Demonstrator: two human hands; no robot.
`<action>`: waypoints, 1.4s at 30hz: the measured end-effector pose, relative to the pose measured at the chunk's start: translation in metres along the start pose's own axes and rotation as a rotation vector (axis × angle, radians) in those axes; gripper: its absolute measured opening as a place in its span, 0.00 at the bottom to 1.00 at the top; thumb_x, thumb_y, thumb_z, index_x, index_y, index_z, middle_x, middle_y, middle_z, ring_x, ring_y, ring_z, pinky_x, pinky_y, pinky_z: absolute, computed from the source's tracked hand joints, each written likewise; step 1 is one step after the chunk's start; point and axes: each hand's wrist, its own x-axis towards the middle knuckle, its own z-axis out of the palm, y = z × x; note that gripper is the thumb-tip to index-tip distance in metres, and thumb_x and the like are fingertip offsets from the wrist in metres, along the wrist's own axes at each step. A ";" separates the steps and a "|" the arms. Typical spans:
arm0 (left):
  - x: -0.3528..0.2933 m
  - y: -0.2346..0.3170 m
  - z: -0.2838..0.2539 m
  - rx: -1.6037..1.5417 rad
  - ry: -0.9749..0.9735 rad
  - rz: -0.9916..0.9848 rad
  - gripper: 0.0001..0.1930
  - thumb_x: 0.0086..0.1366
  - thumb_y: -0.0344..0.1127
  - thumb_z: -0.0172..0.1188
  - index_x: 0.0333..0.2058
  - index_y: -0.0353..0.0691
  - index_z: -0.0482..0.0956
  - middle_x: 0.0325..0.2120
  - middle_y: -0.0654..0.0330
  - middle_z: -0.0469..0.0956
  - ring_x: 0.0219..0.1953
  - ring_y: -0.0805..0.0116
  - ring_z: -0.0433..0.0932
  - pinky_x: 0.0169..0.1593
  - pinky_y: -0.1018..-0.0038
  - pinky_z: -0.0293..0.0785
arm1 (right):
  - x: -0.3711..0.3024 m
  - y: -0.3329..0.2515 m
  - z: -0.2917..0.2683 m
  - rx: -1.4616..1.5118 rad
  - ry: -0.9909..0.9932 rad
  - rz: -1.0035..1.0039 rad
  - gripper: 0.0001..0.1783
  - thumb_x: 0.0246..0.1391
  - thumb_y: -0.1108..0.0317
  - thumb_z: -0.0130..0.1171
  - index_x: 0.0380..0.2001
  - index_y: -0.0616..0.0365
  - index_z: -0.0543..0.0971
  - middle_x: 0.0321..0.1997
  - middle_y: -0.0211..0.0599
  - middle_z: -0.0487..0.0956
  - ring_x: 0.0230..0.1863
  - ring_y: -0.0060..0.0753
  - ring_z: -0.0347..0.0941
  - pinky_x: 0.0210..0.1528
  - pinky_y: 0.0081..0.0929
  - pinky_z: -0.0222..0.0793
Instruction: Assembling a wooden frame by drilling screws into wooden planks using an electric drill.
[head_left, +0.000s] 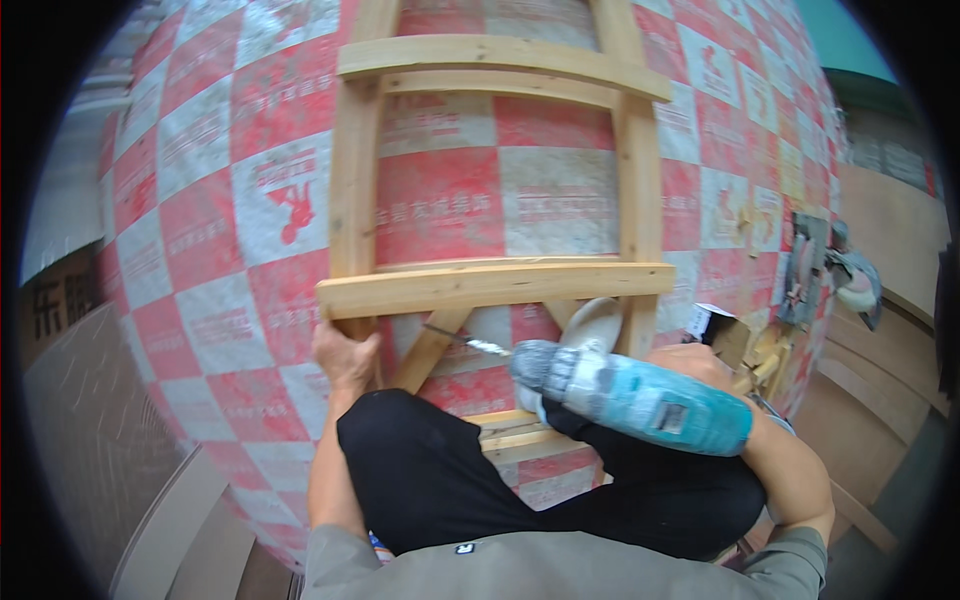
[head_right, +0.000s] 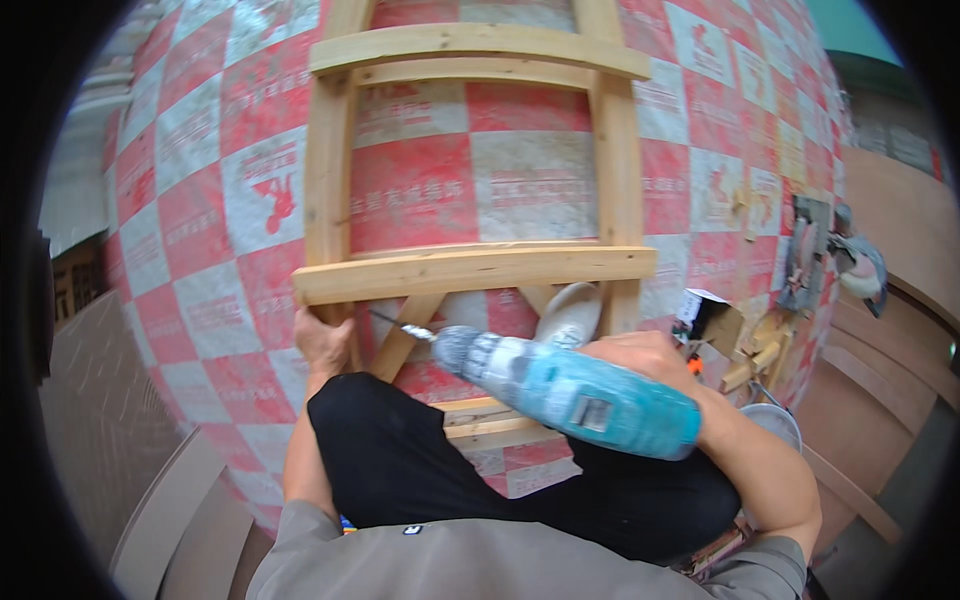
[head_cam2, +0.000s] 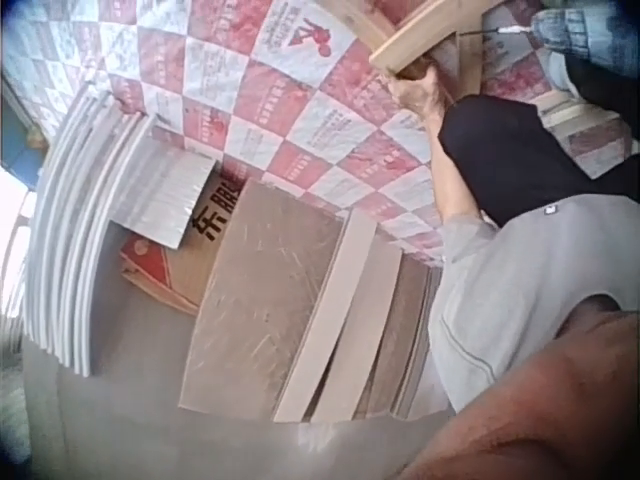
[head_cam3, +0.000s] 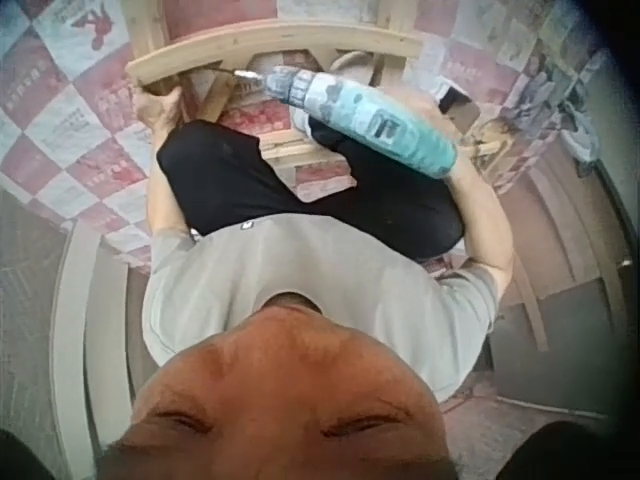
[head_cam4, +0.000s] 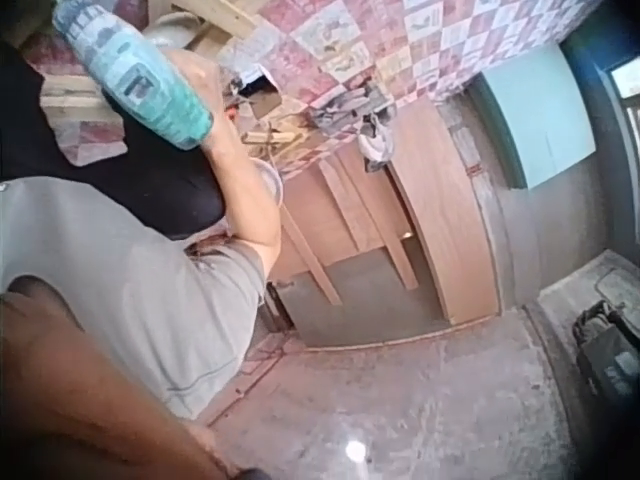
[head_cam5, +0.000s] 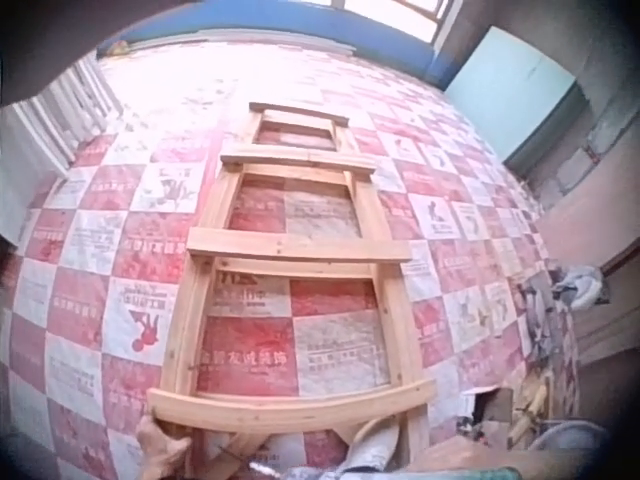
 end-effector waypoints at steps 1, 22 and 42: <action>0.000 0.003 0.001 -0.012 0.015 0.023 0.33 0.39 0.47 0.74 0.43 0.35 0.77 0.33 0.44 0.78 0.39 0.41 0.79 0.44 0.52 0.75 | 0.002 0.002 0.003 0.052 -0.018 0.021 0.16 0.41 0.68 0.69 0.36 0.60 0.81 0.32 0.42 0.82 0.32 0.46 0.81 0.36 0.34 0.77; -0.001 0.017 0.002 -0.061 0.001 -0.050 0.43 0.42 0.47 0.76 0.56 0.40 0.69 0.45 0.44 0.79 0.49 0.42 0.78 0.53 0.55 0.74 | 0.025 0.000 0.011 0.071 -0.057 0.062 0.19 0.46 0.64 0.66 0.43 0.59 0.83 0.39 0.46 0.85 0.39 0.46 0.83 0.41 0.36 0.80; -0.003 0.017 -0.002 -0.062 -0.037 -0.080 0.43 0.43 0.44 0.74 0.59 0.41 0.66 0.48 0.43 0.77 0.51 0.40 0.76 0.54 0.53 0.72 | 0.022 -0.004 0.020 0.095 -0.066 0.034 0.19 0.47 0.65 0.66 0.44 0.59 0.82 0.39 0.47 0.84 0.39 0.49 0.83 0.41 0.38 0.79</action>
